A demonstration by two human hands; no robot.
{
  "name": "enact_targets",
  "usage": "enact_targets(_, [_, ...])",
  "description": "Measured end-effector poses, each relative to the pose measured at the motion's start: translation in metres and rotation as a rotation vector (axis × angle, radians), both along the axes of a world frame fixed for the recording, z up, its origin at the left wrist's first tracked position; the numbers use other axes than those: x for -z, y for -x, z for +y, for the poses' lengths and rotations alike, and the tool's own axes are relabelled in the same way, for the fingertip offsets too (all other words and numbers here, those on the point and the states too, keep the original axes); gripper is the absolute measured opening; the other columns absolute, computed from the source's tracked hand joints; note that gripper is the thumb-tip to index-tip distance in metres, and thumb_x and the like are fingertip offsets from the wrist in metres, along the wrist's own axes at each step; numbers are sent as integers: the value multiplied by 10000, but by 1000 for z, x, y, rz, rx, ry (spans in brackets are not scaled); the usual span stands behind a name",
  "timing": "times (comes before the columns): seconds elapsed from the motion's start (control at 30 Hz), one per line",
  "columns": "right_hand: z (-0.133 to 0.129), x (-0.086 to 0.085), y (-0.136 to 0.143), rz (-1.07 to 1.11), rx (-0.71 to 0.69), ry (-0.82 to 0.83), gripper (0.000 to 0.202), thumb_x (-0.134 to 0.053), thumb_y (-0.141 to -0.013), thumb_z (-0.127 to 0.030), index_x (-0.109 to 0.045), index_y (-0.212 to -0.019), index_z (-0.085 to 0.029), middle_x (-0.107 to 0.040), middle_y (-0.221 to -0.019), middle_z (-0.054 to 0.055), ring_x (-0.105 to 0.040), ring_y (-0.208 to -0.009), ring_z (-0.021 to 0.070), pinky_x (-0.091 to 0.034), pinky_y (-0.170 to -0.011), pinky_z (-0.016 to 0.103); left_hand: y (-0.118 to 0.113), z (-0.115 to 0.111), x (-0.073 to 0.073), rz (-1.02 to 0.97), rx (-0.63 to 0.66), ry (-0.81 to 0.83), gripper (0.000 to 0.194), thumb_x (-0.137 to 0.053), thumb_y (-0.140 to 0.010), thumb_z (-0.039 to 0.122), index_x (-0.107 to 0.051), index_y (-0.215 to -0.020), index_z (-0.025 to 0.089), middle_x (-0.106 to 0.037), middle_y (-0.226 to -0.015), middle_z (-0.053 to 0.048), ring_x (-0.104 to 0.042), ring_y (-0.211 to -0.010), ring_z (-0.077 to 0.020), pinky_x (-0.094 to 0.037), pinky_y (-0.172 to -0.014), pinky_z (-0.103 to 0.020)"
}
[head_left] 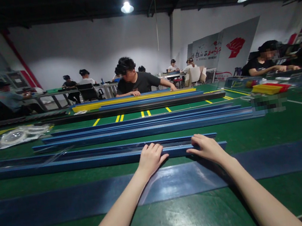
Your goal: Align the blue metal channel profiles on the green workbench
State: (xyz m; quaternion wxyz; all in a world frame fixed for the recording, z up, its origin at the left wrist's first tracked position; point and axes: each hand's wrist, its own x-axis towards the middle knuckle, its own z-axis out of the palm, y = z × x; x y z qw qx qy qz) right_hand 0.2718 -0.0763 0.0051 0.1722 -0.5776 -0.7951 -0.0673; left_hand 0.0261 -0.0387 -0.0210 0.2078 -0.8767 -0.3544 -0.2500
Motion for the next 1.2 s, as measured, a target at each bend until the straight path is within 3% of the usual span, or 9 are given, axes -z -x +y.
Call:
enact_targets(0.5, [0,-2,0,9,11,14,274,-499,-775,-467,-480,-720,-198,-549,-769,25,-507,-723,158,-330,-585,241,0,0,0,-20,7,12,258,-500,-823,419,-539,-776,167,-630,-750,-33,-542,-735,-183,-318,-644,-303])
enact_targets(1.2, [0,0,-1,-135,54,96,377,-384,-842,-504,-596,-786,-197,-612,-881,57,-569,-820,180,-359,-623,239,1,0,1,-8,0,1,269,-493,-825,428,-539,-775,168,-631,-731,-28,-554,-687,-175,-315,-616,-289])
